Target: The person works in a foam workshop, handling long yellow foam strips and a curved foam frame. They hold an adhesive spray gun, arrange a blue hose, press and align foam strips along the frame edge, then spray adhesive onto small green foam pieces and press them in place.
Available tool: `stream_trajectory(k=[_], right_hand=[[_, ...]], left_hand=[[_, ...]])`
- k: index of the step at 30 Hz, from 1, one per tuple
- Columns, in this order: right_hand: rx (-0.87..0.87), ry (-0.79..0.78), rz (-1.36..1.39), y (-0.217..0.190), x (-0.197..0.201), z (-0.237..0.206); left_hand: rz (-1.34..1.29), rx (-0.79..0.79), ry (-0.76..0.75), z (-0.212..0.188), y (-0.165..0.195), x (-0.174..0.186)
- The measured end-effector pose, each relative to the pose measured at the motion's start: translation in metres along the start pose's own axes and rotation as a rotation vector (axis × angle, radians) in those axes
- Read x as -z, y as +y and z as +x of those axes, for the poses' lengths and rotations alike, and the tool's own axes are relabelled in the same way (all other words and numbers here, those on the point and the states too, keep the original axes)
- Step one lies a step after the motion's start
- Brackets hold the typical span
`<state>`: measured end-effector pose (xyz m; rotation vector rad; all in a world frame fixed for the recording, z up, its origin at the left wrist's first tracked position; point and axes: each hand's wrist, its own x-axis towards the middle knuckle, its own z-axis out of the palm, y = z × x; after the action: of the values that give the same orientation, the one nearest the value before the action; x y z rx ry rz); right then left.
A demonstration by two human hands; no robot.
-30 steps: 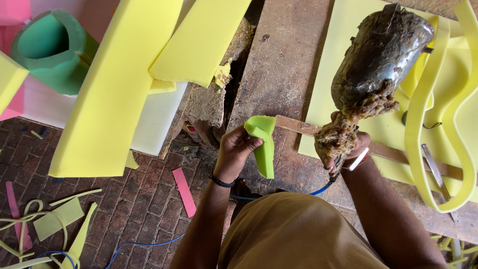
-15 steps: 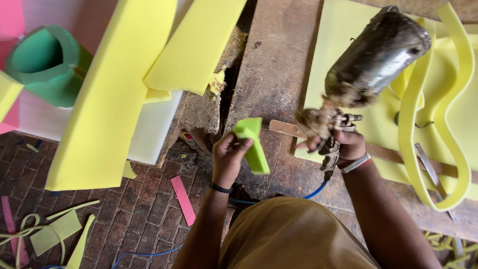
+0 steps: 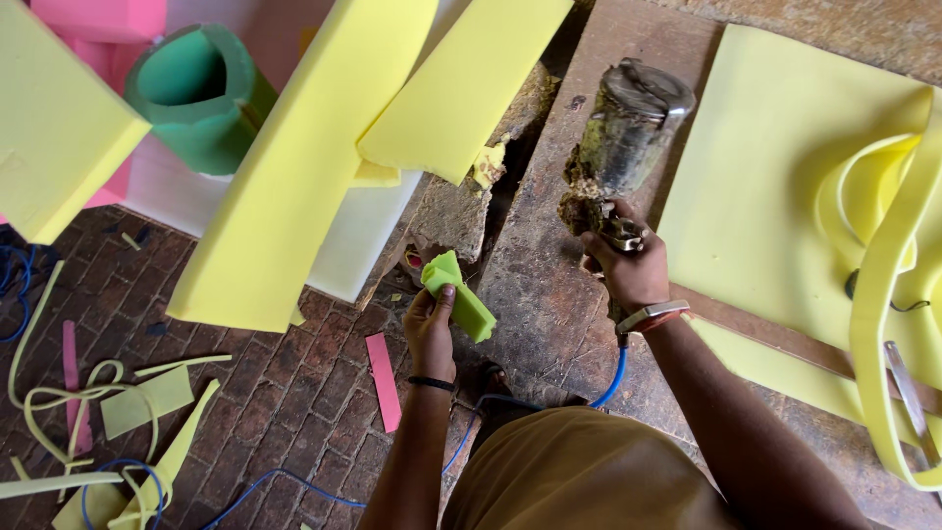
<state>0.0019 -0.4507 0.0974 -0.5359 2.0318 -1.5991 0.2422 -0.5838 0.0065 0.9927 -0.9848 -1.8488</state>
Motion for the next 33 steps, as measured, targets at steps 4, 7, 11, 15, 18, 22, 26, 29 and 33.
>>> stream_trajectory(k=[4, 7, 11, 15, 18, 22, 26, 29, 33], right_hand=[[-0.037, 0.037, -0.111, -0.008, -0.017, 0.003], [0.021, 0.006, -0.037, -0.006, -0.022, 0.004], [0.044, -0.046, 0.17, 0.003, -0.02, 0.005], [0.064, -0.03, 0.158, 0.012, -0.014, 0.003], [0.105, 0.01, 0.113, 0.015, -0.01, 0.001], [0.098, 0.114, 0.05, 0.014, -0.006, -0.003], [0.141, 0.054, 0.097, 0.01, 0.003, -0.01], [0.152, 0.051, 0.166, 0.005, 0.007, -0.017], [0.149, 0.039, 0.194, -0.001, 0.013, -0.027]], left_hand=[[0.004, -0.01, 0.059, -0.006, 0.007, 0.017], [0.008, -0.006, 0.094, -0.008, 0.013, 0.028], [0.04, 0.002, 0.1, -0.009, 0.02, 0.036], [0.116, 0.038, 0.074, -0.004, 0.018, 0.039], [0.121, 0.051, 0.033, 0.002, 0.011, 0.038], [0.091, 0.074, -0.012, 0.008, 0.0, 0.032], [0.132, 0.106, -0.042, 0.014, -0.007, 0.026], [0.209, 0.147, -0.054, 0.017, -0.015, 0.018], [0.345, 0.256, -0.109, 0.028, -0.035, -0.005]])
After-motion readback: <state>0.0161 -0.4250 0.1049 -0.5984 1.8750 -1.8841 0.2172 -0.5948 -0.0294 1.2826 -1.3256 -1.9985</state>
